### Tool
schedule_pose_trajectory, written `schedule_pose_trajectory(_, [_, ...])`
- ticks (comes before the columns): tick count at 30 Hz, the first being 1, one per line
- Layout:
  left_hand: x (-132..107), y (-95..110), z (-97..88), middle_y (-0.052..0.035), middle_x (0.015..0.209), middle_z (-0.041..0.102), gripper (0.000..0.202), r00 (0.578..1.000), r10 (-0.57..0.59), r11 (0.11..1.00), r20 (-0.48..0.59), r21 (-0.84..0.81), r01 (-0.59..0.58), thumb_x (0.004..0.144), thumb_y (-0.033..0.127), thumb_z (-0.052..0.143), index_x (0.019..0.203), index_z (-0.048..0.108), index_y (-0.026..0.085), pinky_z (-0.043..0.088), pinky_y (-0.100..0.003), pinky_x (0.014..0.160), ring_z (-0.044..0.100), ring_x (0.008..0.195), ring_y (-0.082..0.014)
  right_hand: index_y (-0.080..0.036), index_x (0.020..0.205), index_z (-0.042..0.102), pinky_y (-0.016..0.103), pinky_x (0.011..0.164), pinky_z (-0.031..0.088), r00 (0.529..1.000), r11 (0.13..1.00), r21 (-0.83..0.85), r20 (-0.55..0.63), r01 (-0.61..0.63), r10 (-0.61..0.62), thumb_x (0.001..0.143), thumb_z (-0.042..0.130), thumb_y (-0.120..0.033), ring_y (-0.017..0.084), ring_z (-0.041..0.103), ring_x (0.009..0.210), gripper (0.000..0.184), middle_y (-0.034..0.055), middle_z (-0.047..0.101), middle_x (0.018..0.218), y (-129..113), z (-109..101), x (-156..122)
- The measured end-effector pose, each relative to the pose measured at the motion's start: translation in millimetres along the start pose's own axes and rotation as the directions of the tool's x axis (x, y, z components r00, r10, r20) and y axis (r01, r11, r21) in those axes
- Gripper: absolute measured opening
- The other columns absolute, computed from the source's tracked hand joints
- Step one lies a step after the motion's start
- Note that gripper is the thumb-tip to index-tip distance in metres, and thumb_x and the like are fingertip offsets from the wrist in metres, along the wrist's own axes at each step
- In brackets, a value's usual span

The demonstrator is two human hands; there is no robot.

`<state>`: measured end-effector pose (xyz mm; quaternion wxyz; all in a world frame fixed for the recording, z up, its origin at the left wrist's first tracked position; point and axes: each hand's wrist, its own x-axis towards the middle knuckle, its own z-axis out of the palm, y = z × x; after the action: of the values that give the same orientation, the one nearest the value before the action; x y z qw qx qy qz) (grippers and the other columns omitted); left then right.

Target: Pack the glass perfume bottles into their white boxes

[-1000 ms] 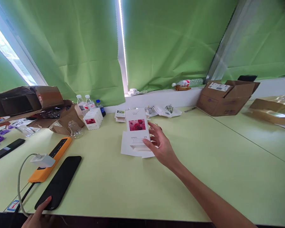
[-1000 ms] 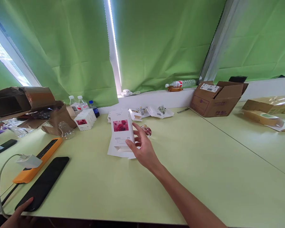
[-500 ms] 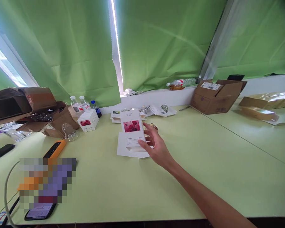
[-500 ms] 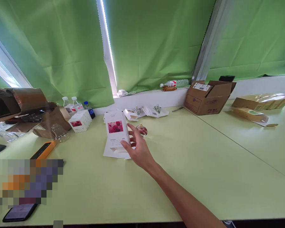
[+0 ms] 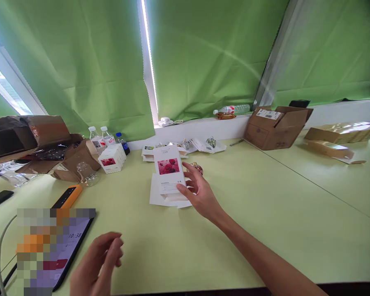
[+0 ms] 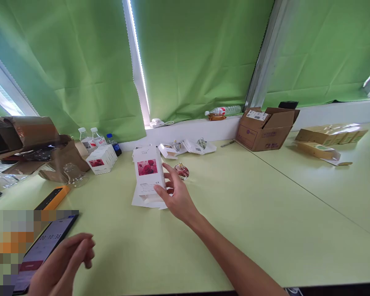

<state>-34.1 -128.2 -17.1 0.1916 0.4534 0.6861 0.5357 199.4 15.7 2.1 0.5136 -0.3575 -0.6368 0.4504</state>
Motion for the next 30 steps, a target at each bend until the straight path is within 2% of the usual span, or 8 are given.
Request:
schedule_pose_trajectory(2, [12.4,18.4,12.9,-0.0006,0.076,0.064,0.032,0.984,0.027,0.999,0.178,-0.034,-0.021,0.08,0.051,0.058,0.096,0.06,0.023,0.05,-0.028,0.061,0.06,0.065,-0.0165,-0.03,0.141,0.031,0.036,0.075,0.055,1.0,1.0,0.008,0.001,-0.011,0.011,0.084,0.061,-0.041,0.022,0.064,0.094,0.065,0.0104,0.055,0.126,-0.5,-0.2,-0.4])
schedule_pose_trajectory(5, [38.0,34.9,31.5,-0.0046,0.104,0.064,0.036,0.908,0.078,0.997,0.412,-0.052,-0.062,0.081,0.048,0.059,0.108,0.057,0.024,0.052,-0.027,0.065,0.062,0.079,-0.0175,-0.031,0.141,0.031,0.036,0.074,0.055,0.999,0.999,0.024,0.011,-0.042,0.042,0.082,0.063,-0.042,0.022,0.065,0.093,0.068,0.0101,0.057,0.124,-2.2,0.2,-1.3])
schedule_pose_trajectory(8, [64.7,42.9,51.1,-0.0077,0.122,0.058,0.041,0.868,0.125,0.99,0.48,-0.124,-0.075,0.084,0.047,0.057,0.118,0.052,0.025,0.053,-0.03,0.072,0.062,0.093,-0.0197,-0.03,0.142,0.029,0.037,0.074,0.056,0.997,0.996,0.065,0.029,-0.069,0.067,0.081,0.064,-0.043,0.022,0.066,0.092,0.072,0.0106,0.058,0.124,-3.4,1.3,-1.6])
schedule_pose_trajectory(10, [79.5,47.3,63.1,-0.0105,0.124,0.057,0.046,0.842,0.136,0.98,0.522,-0.198,-0.036,0.085,0.047,0.056,0.124,0.05,0.023,0.053,-0.033,0.077,0.061,0.098,-0.0214,-0.03,0.142,0.029,0.037,0.075,0.057,0.997,0.992,0.1,0.042,-0.074,0.07,0.081,0.064,-0.043,0.023,0.066,0.094,0.072,0.0112,0.057,0.125,-3.2,1.8,-1.3])
schedule_pose_trajectory(14, [98.6,53.6,79.8,-0.0127,0.12,0.062,0.051,0.731,0.13,0.94,0.67,-0.318,0.124,0.086,0.047,0.055,0.129,0.049,0.02,0.052,-0.037,0.082,0.062,0.099,-0.0234,-0.029,0.142,0.03,0.038,0.076,0.057,0.995,0.986,0.139,0.05,-0.096,0.09,0.083,0.061,-0.044,0.023,0.066,0.096,0.068,0.0114,0.058,0.127,-1.7,1.7,-0.4])
schedule_pose_trajectory(19, [103.5,45.3,90.6,-0.0117,0.113,0.067,0.053,0.709,0.124,0.906,0.694,-0.37,0.204,0.083,0.043,0.06,0.128,0.052,0.018,0.053,-0.037,0.08,0.064,0.095,-0.024,-0.027,0.14,0.035,0.04,0.077,0.057,0.992,0.977,0.189,0.094,-0.1,0.084,0.086,0.057,-0.043,0.025,0.066,0.098,0.061,0.0106,0.061,0.122,-2.9,0.4,0.2])
schedule_pose_trajectory(22, [99.6,38.1,92.3,-0.0113,0.115,0.066,0.052,0.686,0.138,0.877,0.715,-0.411,0.251,0.084,0.043,0.059,0.13,0.053,0.018,0.054,-0.038,0.082,0.064,0.097,-0.0251,-0.026,0.139,0.037,0.041,0.076,0.058,0.99,0.979,0.164,0.1,-0.117,0.102,0.086,0.058,-0.044,0.024,0.067,0.088,0.061,0.0102,0.064,0.118,-3.1,-0.7,0.4])
schedule_pose_trajectory(30, [99.6,30.5,84.5,-0.0117,0.121,0.063,0.048,0.693,0.16,0.853,0.703,-0.452,0.262,0.086,0.04,0.056,0.129,0.056,0.018,0.053,-0.037,0.082,0.062,0.104,-0.027,-0.024,0.136,0.042,0.038,0.074,0.058,0.989,0.99,0.077,0.097,-0.118,0.11,0.089,0.053,-0.044,0.021,0.066,0.086,0.052,0.0076,0.068,0.106,5.9,0.2,3.0])
